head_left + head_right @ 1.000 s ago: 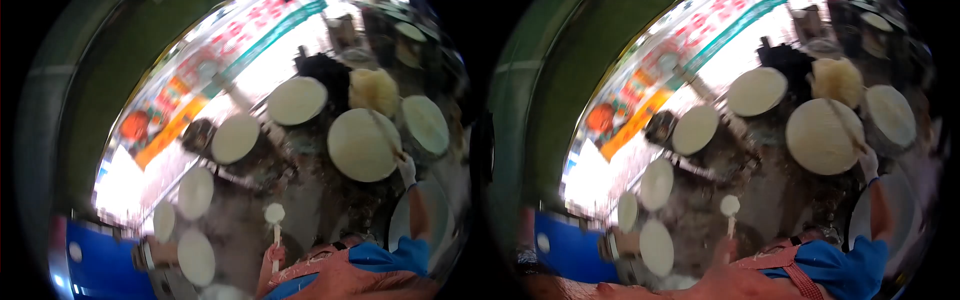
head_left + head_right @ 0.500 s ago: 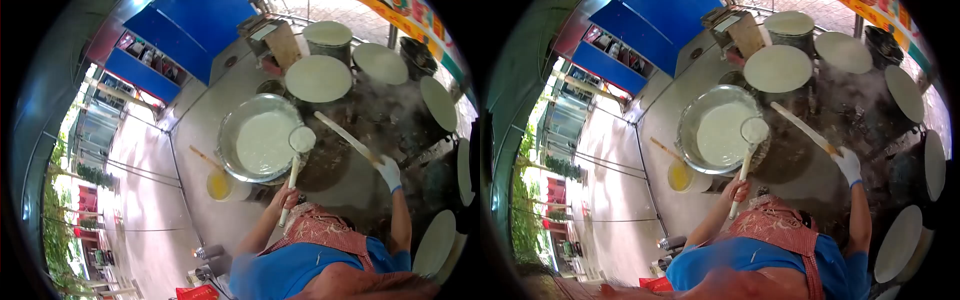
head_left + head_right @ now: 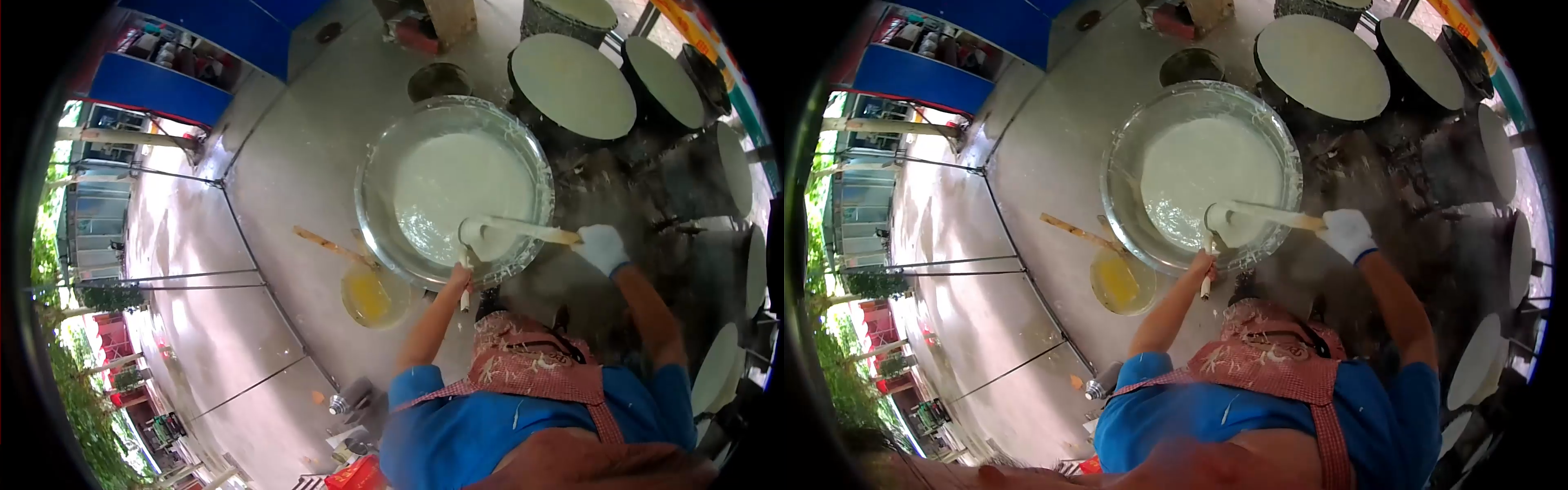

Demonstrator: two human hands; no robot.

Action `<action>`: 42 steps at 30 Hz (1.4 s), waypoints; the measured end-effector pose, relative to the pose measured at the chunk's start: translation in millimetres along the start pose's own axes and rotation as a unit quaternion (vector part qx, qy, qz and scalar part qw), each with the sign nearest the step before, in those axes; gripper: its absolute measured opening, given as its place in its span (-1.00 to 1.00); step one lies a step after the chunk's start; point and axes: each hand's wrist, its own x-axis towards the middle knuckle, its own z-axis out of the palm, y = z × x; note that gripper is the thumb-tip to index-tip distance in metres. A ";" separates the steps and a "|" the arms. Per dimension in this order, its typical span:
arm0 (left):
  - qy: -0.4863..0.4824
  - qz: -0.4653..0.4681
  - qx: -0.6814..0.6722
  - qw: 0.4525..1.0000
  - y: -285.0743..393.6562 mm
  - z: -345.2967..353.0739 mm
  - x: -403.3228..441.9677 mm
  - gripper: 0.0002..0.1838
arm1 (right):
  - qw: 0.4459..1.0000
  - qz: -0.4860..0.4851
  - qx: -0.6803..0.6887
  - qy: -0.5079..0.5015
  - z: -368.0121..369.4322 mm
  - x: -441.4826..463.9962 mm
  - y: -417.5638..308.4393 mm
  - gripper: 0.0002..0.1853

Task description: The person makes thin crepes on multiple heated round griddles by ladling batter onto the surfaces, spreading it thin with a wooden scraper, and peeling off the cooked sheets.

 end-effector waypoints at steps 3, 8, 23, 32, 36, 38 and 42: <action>-0.004 -0.020 0.000 1.000 1.5 4.5 9.1 -0.77 | 1.000 0.011 -0.006 0.003 19.0 -6.7 -14.8 -0.60; -0.089 -0.088 -0.181 0.976 12.5 14.7 -9.8 -0.73 | 0.990 0.085 0.096 0.055 96.3 -50.3 6.0 -0.60; -0.132 0.382 -0.020 0.914 217.0 75.8 -485.2 -0.85 | 0.797 -0.059 0.173 0.575 -76.4 -92.5 -31.6 -0.65; -0.251 0.033 -0.131 0.959 238.3 -9.5 -339.9 -0.87 | 0.808 0.038 0.511 0.292 31.3 -47.8 -52.0 -0.60; -0.186 0.113 0.080 0.973 233.3 47.3 -335.6 -0.87 | 0.831 0.196 0.467 0.229 31.2 -161.1 -42.4 -0.55; -0.336 0.096 0.101 0.932 243.3 75.9 -337.8 -0.87 | 0.792 0.227 0.462 0.330 36.6 -200.6 -34.2 -0.61; -0.399 0.101 0.198 0.890 210.8 183.8 -302.7 -0.82 | 0.683 0.243 0.572 0.383 53.6 -262.7 -40.5 -0.63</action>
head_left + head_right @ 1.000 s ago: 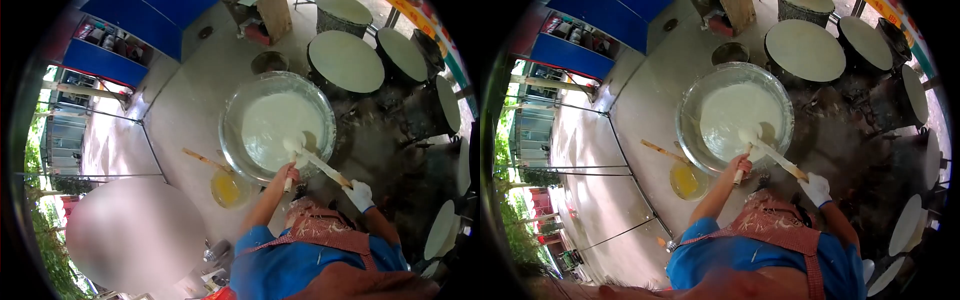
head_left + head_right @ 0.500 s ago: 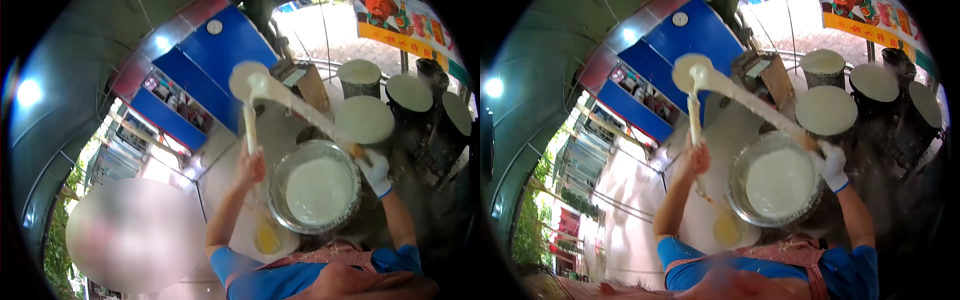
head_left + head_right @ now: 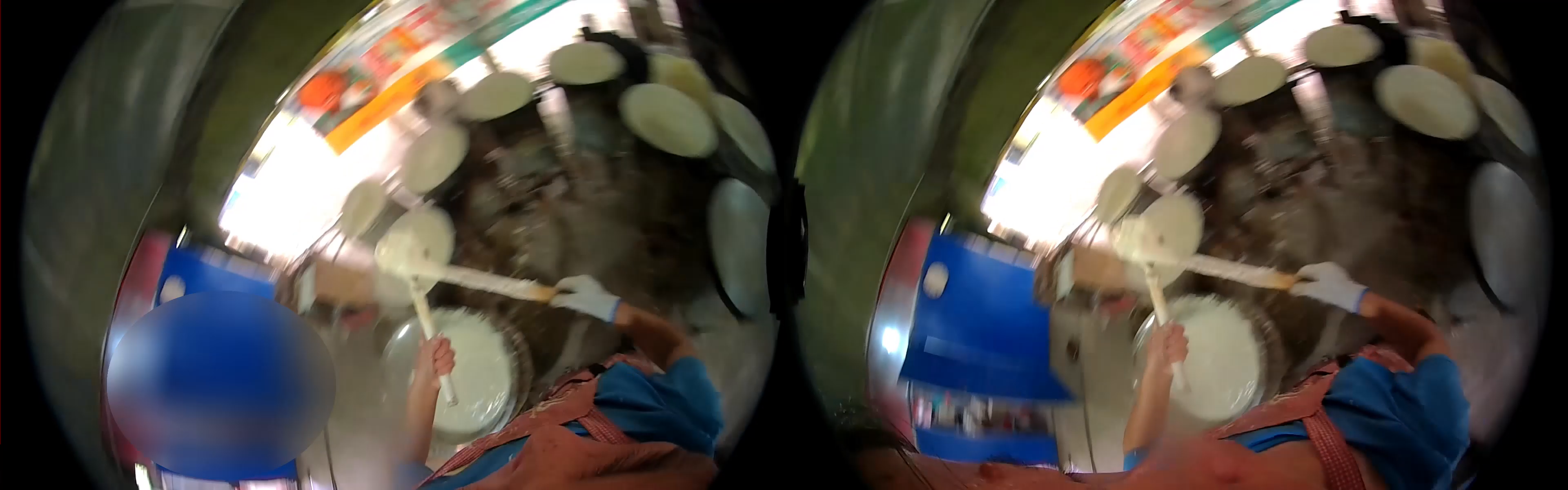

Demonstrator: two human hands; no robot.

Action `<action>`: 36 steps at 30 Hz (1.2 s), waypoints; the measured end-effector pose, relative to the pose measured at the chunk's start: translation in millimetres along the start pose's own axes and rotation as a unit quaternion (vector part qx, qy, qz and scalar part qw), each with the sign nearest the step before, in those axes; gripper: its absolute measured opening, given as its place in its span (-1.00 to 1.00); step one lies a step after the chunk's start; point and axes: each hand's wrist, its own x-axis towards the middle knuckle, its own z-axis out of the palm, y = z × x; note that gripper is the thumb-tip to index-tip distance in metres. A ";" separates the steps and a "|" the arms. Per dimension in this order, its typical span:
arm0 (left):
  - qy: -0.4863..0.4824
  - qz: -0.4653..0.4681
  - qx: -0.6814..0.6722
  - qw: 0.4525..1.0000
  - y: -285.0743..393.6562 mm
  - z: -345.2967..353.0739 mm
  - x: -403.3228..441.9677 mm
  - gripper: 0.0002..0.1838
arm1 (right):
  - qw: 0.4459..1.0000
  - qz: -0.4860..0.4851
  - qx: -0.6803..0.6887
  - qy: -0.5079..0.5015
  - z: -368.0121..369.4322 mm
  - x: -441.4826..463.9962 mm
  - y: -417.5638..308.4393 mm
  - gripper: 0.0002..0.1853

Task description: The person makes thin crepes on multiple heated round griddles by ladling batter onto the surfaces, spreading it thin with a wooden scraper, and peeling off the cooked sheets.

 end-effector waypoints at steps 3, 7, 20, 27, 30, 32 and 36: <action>-0.153 -0.272 -0.188 0.931 -14.6 48.3 84.0 -0.71 | 0.990 0.074 -0.101 0.062 -23.8 -49.9 82.1 -0.50; -0.150 -0.521 -0.302 0.784 -112.0 125.3 185.9 -0.73 | 0.956 0.163 -0.126 0.208 -47.4 -193.4 173.8 -0.54; -0.466 -0.346 0.419 0.699 -401.1 559.1 236.9 -0.21 | 0.549 0.274 -0.115 0.781 -86.9 -407.0 129.7 -0.64; -0.534 0.091 0.624 0.563 -569.9 591.3 297.8 -0.18 | 0.488 0.487 -0.187 0.700 -109.9 -376.7 232.3 -0.72; -0.481 0.318 0.729 0.369 -501.9 598.7 273.9 -0.23 | 0.476 0.346 0.095 0.803 -111.5 -372.8 177.7 -0.77; -0.511 0.340 0.696 0.374 -490.0 609.6 272.2 -0.26 | 0.419 0.262 0.115 0.862 -135.9 -342.8 207.1 -0.74; -0.553 0.329 0.561 0.521 -503.0 624.6 278.1 -0.26 | 0.458 0.453 -0.110 0.756 -160.8 -316.3 234.8 -0.69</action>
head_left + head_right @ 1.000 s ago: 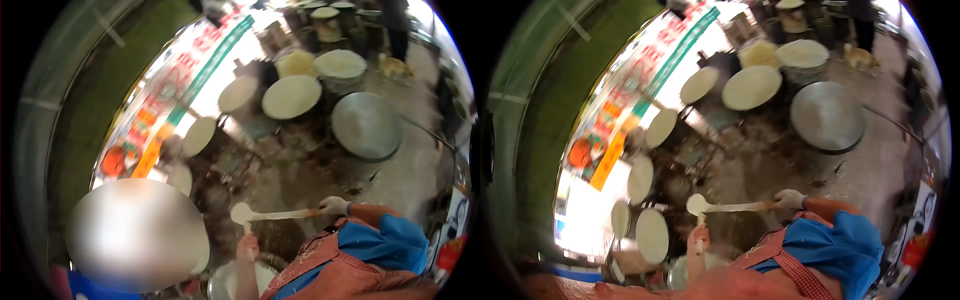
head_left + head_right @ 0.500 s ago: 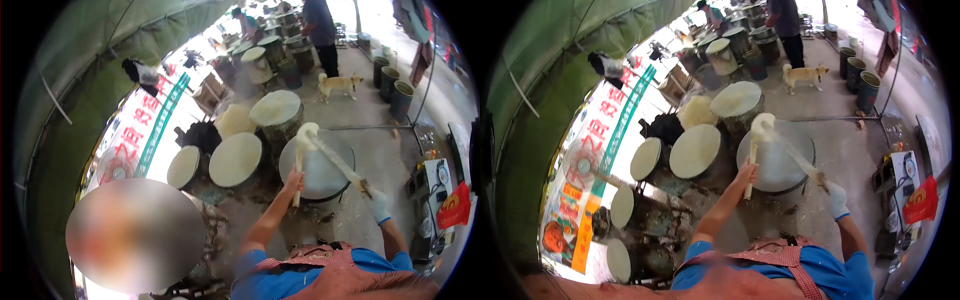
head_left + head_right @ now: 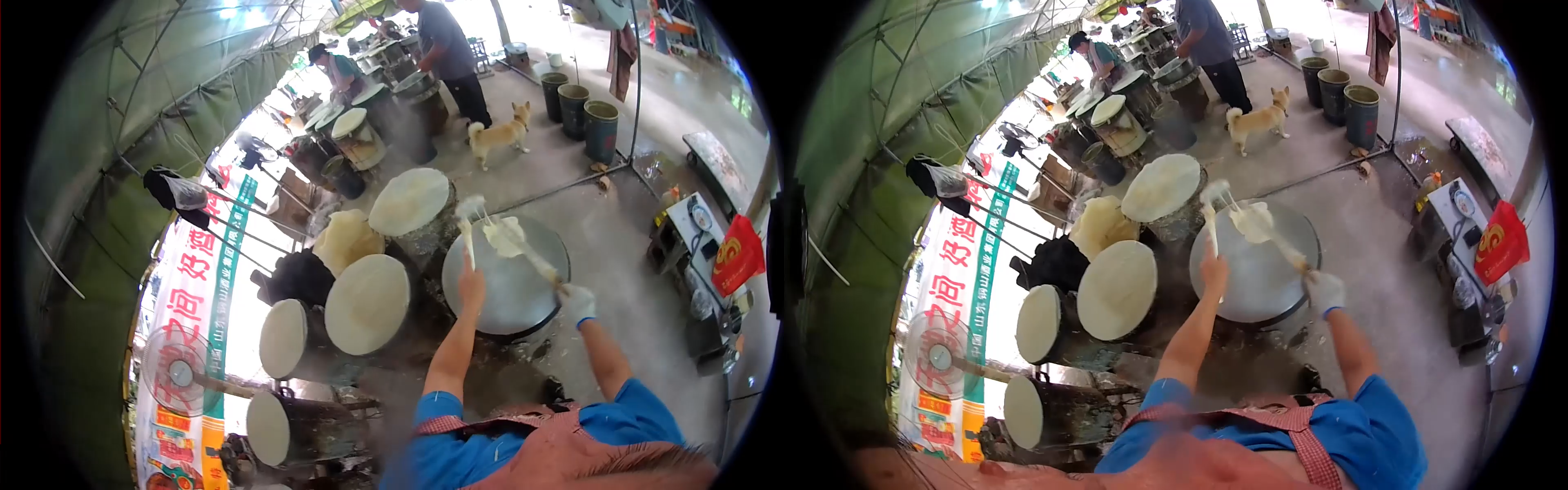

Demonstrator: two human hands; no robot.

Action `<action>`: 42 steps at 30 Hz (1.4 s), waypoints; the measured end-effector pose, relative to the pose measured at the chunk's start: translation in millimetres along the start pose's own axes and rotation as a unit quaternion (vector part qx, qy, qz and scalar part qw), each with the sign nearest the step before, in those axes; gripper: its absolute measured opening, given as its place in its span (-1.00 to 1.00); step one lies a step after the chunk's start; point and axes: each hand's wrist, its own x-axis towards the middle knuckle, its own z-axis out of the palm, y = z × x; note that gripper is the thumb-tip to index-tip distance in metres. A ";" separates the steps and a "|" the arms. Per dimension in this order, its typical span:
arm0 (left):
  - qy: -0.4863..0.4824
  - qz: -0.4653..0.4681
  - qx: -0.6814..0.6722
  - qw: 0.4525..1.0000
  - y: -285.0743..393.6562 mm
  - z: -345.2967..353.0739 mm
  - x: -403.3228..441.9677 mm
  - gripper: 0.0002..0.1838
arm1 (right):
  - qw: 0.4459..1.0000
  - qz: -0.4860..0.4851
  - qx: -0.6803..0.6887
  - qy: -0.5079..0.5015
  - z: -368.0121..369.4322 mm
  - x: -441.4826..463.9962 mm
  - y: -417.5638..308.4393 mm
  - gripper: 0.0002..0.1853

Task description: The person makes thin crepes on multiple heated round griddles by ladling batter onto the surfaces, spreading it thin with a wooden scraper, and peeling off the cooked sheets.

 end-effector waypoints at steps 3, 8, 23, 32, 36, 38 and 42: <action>0.087 0.071 -0.128 0.985 25.1 -58.1 15.0 -0.25 | 0.991 0.095 0.095 -0.029 -36.5 11.9 -6.7 -0.68; -0.022 0.072 -0.186 0.980 -34.5 -90.3 -46.7 -0.28 | 0.981 0.075 0.180 -0.012 75.8 55.8 -41.3 -0.65; -0.106 -0.109 -0.127 0.980 -128.0 -132.7 -238.8 -0.25 | 0.923 0.124 0.355 -0.079 -15.1 10.2 -40.6 -0.69; -0.072 -0.080 -0.039 0.993 -102.9 -130.4 -242.1 -0.26 | 0.877 0.138 0.408 -0.214 -27.8 24.8 -37.8 -0.70; -0.038 -0.080 -0.056 0.994 -107.3 -119.7 -252.2 -0.26 | 0.840 0.206 0.461 -0.198 -12.3 61.4 -18.9 -0.75; 0.006 -0.044 -0.090 0.995 -117.5 -105.8 -255.4 -0.27 | 0.852 0.203 0.387 -0.288 -5.3 50.8 -29.6 -0.76; -0.005 -0.252 -0.141 0.957 -48.8 -137.2 -266.4 -0.28 | 0.850 0.176 0.389 -0.308 -54.9 89.3 -1.7 -0.73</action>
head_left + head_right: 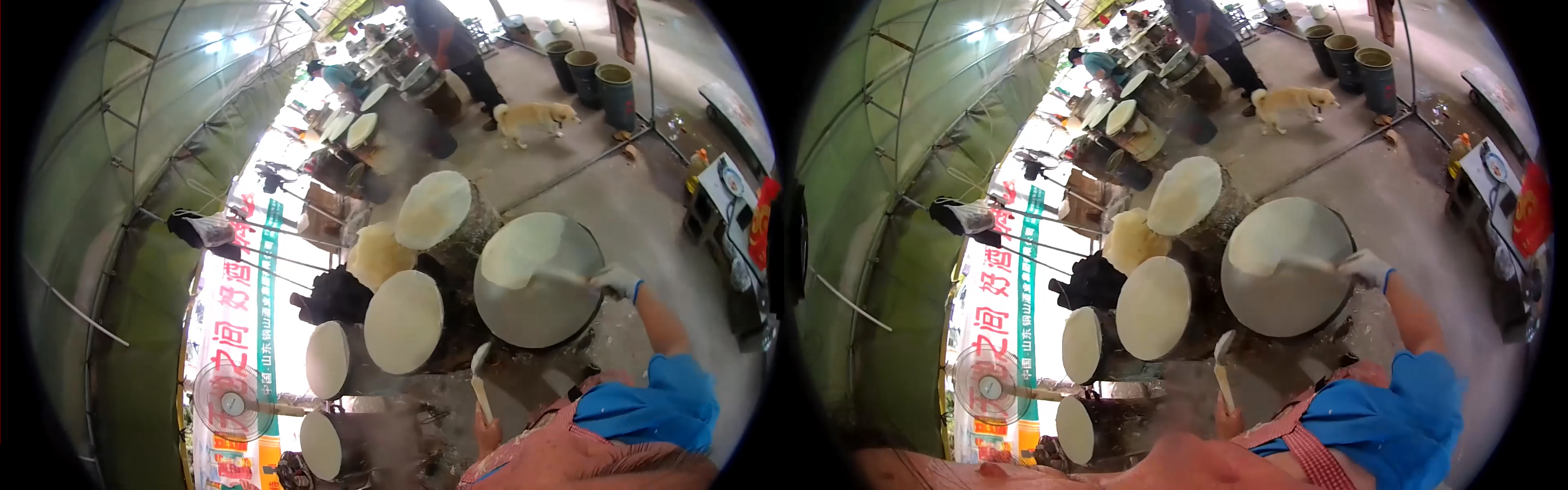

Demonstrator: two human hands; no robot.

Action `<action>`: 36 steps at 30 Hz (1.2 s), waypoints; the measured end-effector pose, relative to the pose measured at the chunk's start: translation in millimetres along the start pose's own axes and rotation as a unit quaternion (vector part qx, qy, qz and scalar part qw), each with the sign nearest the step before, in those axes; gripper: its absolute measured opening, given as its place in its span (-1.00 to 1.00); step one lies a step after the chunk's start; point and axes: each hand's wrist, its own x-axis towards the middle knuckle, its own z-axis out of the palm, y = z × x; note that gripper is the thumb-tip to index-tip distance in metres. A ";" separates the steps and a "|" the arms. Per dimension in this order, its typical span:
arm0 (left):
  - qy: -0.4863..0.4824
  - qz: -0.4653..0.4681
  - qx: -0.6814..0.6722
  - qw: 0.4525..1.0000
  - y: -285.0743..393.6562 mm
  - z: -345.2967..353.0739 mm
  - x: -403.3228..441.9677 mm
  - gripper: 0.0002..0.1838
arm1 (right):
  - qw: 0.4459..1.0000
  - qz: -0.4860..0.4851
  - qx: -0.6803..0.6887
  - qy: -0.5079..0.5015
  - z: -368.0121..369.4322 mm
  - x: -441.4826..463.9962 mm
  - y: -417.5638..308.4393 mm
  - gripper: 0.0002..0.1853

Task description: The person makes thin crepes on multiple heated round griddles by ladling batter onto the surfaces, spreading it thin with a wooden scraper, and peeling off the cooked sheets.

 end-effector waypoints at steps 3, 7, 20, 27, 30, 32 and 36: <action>0.047 -0.015 0.069 0.996 -31.2 0.6 -19.8 -0.28 | 0.997 0.026 0.042 0.052 2.1 46.9 -10.3 -0.66; 0.049 -0.155 -0.036 0.986 -13.1 -0.5 -31.9 -0.28 | 0.992 0.095 -0.016 -0.085 13.0 44.2 15.1 -0.67; 0.127 -0.116 -0.007 0.985 -81.4 9.7 -64.9 -0.25 | 0.962 0.130 -0.097 -0.221 -21.4 74.2 -2.0 -0.72; 0.145 -0.147 0.022 0.978 -44.9 10.7 -88.8 -0.26 | 0.978 -0.087 -0.126 -0.141 -14.2 200.1 15.7 -0.69; 0.125 -0.168 -0.003 0.978 -47.0 10.0 -91.0 -0.28 | 0.943 -0.141 -0.172 -0.246 -23.1 196.2 71.1 -0.68; 0.116 -0.215 -0.062 0.968 -41.3 6.8 -95.6 -0.29 | 0.939 0.127 -0.125 -0.293 -33.9 98.6 -13.1 -0.73; 0.167 -0.212 -0.074 0.960 -40.4 15.5 -99.1 -0.30 | 0.971 -0.028 -0.164 -0.173 -30.8 142.0 -32.3 -0.80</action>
